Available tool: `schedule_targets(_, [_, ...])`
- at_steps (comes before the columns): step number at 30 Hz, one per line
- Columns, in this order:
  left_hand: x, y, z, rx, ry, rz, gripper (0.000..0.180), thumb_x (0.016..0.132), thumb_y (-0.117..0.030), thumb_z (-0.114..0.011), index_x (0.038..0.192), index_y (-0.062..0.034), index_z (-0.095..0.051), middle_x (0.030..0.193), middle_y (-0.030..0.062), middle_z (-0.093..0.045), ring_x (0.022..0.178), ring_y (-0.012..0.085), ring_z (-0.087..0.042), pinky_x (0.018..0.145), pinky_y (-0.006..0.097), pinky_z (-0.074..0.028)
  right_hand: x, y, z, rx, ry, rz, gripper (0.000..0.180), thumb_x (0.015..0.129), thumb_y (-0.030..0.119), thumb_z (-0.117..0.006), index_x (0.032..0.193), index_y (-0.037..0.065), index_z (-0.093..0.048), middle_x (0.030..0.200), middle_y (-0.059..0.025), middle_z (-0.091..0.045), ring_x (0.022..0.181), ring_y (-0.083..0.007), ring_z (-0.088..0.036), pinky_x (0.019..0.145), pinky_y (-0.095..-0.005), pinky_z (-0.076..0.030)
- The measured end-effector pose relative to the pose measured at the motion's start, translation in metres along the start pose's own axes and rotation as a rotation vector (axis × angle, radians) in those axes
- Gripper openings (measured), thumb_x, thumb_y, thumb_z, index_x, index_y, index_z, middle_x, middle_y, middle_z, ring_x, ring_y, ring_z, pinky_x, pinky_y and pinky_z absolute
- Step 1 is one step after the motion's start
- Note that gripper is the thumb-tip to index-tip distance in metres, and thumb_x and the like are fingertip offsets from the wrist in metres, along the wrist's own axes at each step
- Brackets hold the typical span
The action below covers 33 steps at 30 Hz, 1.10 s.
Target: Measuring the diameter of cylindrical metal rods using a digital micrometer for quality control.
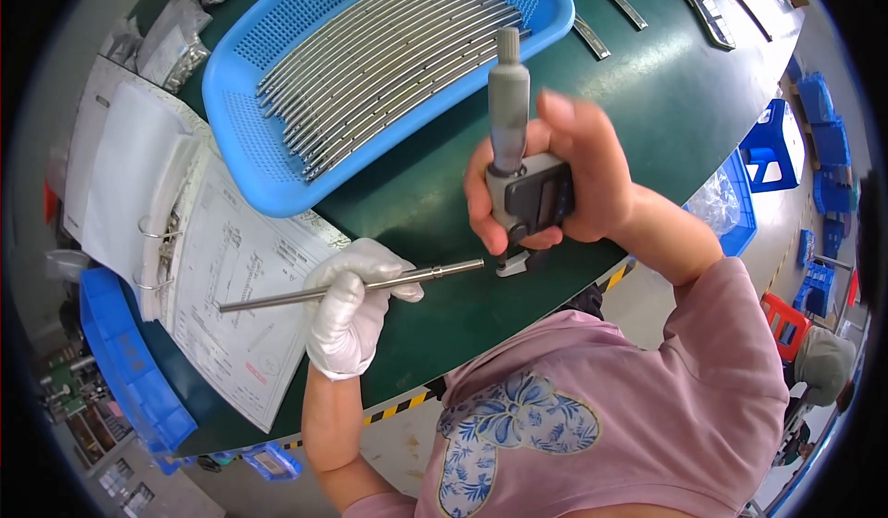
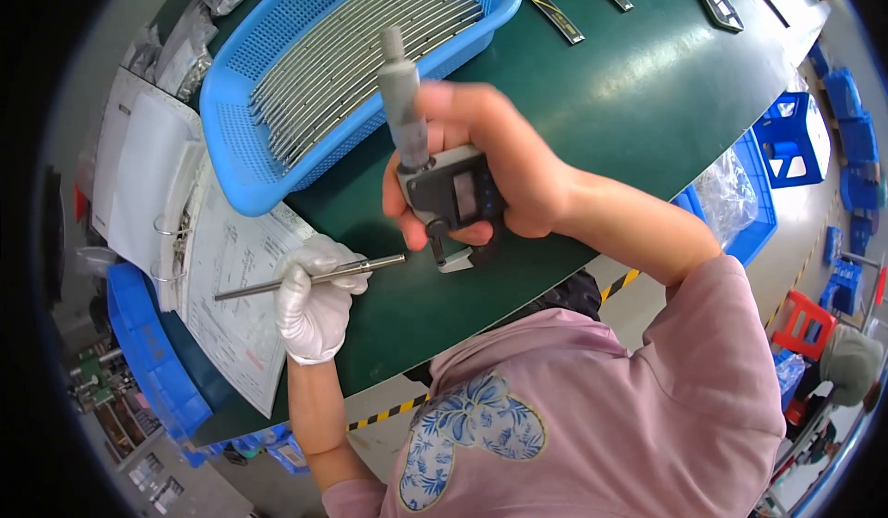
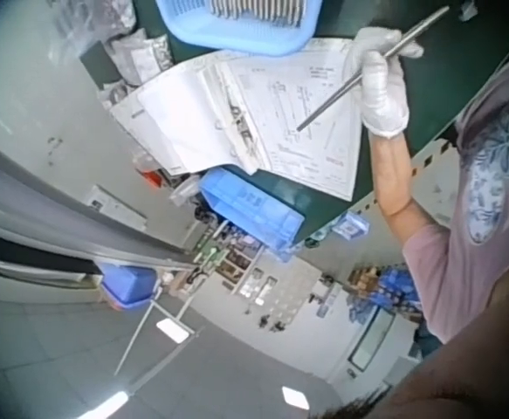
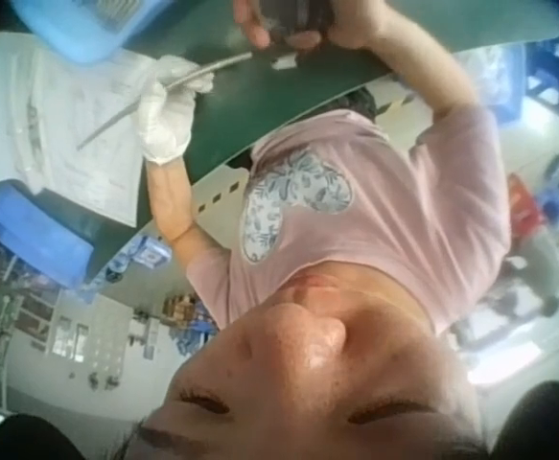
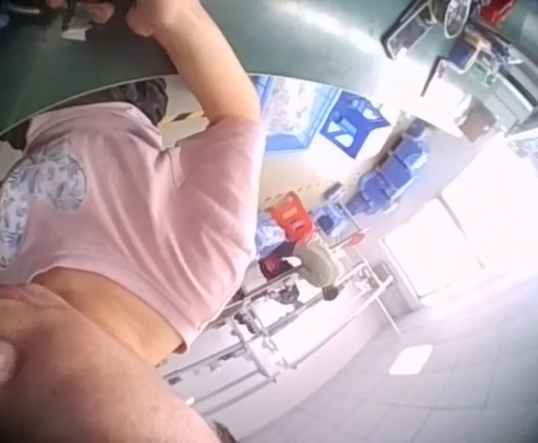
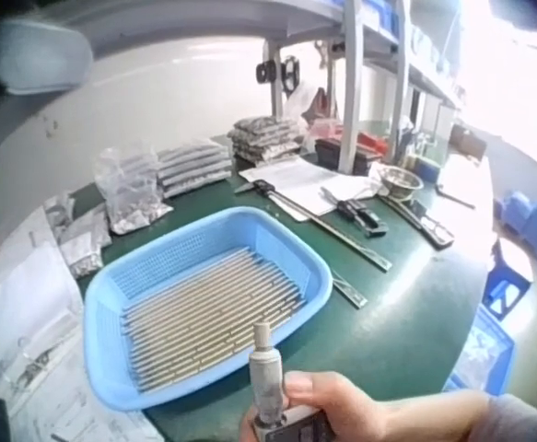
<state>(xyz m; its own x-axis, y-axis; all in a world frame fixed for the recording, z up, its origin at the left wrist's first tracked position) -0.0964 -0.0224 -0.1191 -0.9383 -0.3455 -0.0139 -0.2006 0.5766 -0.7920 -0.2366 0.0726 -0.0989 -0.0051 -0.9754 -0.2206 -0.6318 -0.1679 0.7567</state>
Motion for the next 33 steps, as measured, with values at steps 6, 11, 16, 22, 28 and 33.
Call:
schedule_targets(6, [-0.008,-0.007,-0.008,0.179,0.054,-0.08,0.025,0.083,-0.021,-0.052,0.089,0.0021,-0.058,0.082,0.0147,-0.053,0.076,0.023,-0.056,0.07,0.032,-0.046,-0.006,-0.008,-0.003,-0.279,-0.118,0.08,0.02,0.066,0.013,-0.069,0.076,0.003,-0.056,0.065,-0.0022,-0.056,0.052,-0.0061,-0.047,0.044,-0.0191,-0.036])
schedule_targets(11, [0.003,-0.003,-0.014,0.373,0.068,-0.098,0.024,0.082,-0.021,-0.054,0.088,0.002,-0.06,0.085,0.0151,-0.054,0.075,0.0221,-0.056,0.069,0.03,-0.045,-0.009,0.002,0.004,-0.368,-0.099,0.175,0.023,0.063,0.003,-0.068,0.081,0.001,-0.054,0.075,-0.007,-0.058,0.059,-0.0105,-0.054,0.049,-0.0203,-0.042])
schedule_targets(16, [0.01,-0.014,-0.02,0.516,0.145,-0.213,0.02,0.08,-0.018,-0.056,0.087,0.0008,-0.061,0.086,0.0134,-0.056,0.075,0.02,-0.056,0.066,0.029,-0.044,-0.003,0.004,0.013,-0.133,-0.156,-0.056,0.021,0.065,0.007,-0.067,0.081,0.002,-0.054,0.069,-0.0045,-0.056,0.049,-0.0074,-0.047,0.044,-0.0205,-0.037])
schedule_targets(22, [-0.002,-0.027,-0.011,0.481,0.171,-0.281,0.012,0.075,-0.006,-0.06,0.086,-0.0027,-0.063,0.084,0.0088,-0.058,0.078,0.0165,-0.054,0.066,0.027,-0.043,0.007,-0.026,0.01,0.079,-0.232,-0.081,0.026,0.066,0.001,-0.058,0.087,0.004,-0.043,0.054,-0.0053,-0.044,0.032,-0.0105,-0.037,0.028,-0.0226,-0.031])
schedule_targets(28, [0.049,0.005,-0.021,-0.074,0.286,-0.226,0.021,0.074,-0.002,-0.06,0.092,0.0082,-0.059,0.087,0.0172,-0.062,0.079,0.0215,-0.061,0.073,0.03,-0.049,-0.001,0.006,0.094,-0.145,0.104,-0.106,0.035,0.08,0.026,-0.055,0.107,0.007,-0.046,0.074,-0.0094,-0.048,0.038,-0.0165,-0.033,0.024,-0.0262,-0.027])
schedule_targets(33, [0.027,-0.015,-0.005,0.149,0.187,-0.474,0.021,0.078,-0.01,-0.059,0.09,0.0068,-0.06,0.08,0.0109,-0.062,0.068,0.0156,-0.054,0.062,0.03,-0.045,0.028,0.013,0.04,-0.368,0.158,0.082,0.028,0.077,0.019,-0.056,0.096,0.0,-0.05,0.072,-0.0069,-0.048,0.04,-0.0127,-0.031,0.03,-0.0238,-0.026])
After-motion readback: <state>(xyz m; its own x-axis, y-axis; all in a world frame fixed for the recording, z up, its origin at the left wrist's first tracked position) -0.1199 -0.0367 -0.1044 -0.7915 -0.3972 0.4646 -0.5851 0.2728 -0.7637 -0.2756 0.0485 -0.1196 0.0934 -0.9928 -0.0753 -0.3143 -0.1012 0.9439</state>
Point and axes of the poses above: each hand's wrist, its own x-axis towards the middle knuckle, its own z-axis out of the back of the hand, y = z × x, the point moved 6 cm from there along x, towards the middle knuckle
